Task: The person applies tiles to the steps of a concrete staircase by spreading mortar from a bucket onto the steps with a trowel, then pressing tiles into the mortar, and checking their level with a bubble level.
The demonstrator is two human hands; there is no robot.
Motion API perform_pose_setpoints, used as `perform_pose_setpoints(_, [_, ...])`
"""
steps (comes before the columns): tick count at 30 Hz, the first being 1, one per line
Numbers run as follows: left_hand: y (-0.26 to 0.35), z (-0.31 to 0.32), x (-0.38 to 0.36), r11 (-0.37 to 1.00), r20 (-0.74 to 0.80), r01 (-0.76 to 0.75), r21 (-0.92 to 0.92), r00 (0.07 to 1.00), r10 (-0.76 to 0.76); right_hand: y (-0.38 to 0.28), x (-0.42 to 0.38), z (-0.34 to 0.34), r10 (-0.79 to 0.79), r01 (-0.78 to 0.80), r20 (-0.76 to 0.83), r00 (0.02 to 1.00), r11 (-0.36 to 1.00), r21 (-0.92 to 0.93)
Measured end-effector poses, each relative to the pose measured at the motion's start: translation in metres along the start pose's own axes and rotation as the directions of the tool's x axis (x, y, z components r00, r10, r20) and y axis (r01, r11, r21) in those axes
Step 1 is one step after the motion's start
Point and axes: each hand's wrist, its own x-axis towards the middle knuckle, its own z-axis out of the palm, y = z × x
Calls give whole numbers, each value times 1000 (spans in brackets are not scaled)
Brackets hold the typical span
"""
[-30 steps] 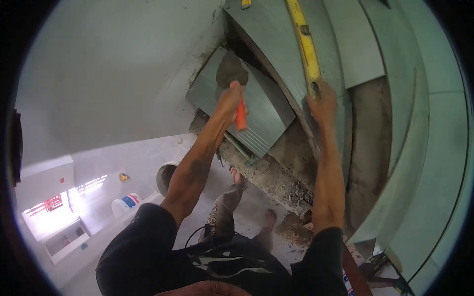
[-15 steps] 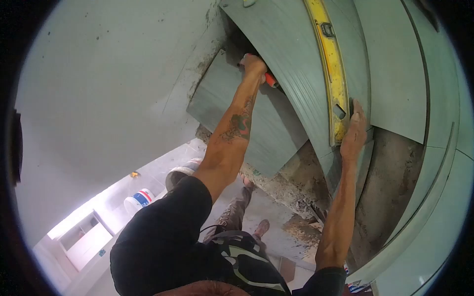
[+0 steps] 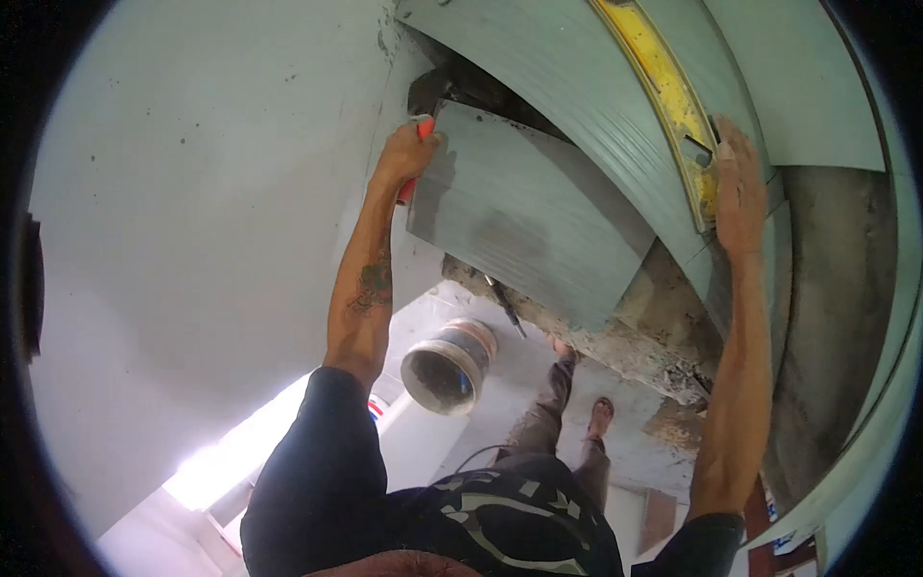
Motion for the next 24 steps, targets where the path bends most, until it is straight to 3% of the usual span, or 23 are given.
perform_pose_setpoints(1, [1,-5,-1,984,-13,-27,178,999,30,2,0,1,16,-16,2,1000,1000,1])
perform_pose_setpoints(4, [-4,-9,7,946,6,-86,312,996,89,4,0,2,-3,3,23,1000,1000,29])
perform_pose_setpoints(7, [0,-9,13,946,84,-95,309,994,72,0,-1,0,34,-33,-3,999,997,64])
perform_pose_setpoints(11, [19,22,6,962,37,-73,265,997,65,-4,-2,-2,101,-106,37,994,983,150])
perform_pose_setpoints(14, [34,34,-17,986,88,-3,164,996,-12,-18,-4,-2,152,-160,58,987,968,191])
perform_pose_setpoints(16, [51,22,-41,952,184,-193,237,971,151,-19,-1,-3,163,-172,62,985,967,189])
perform_pose_setpoints(17, [43,26,-39,950,193,-201,237,969,157,-13,-1,-1,131,-143,72,989,968,205])
perform_pose_setpoints(20, [32,34,-32,974,231,-123,188,970,78,-6,1,-2,118,-134,81,990,965,227])
perform_pose_setpoints(22, [50,27,-57,995,125,52,84,990,-62,-4,3,4,127,-146,91,988,958,247])
perform_pose_setpoints(24, [53,47,-48,982,155,-49,182,988,21,4,2,6,76,-76,9,997,985,156])
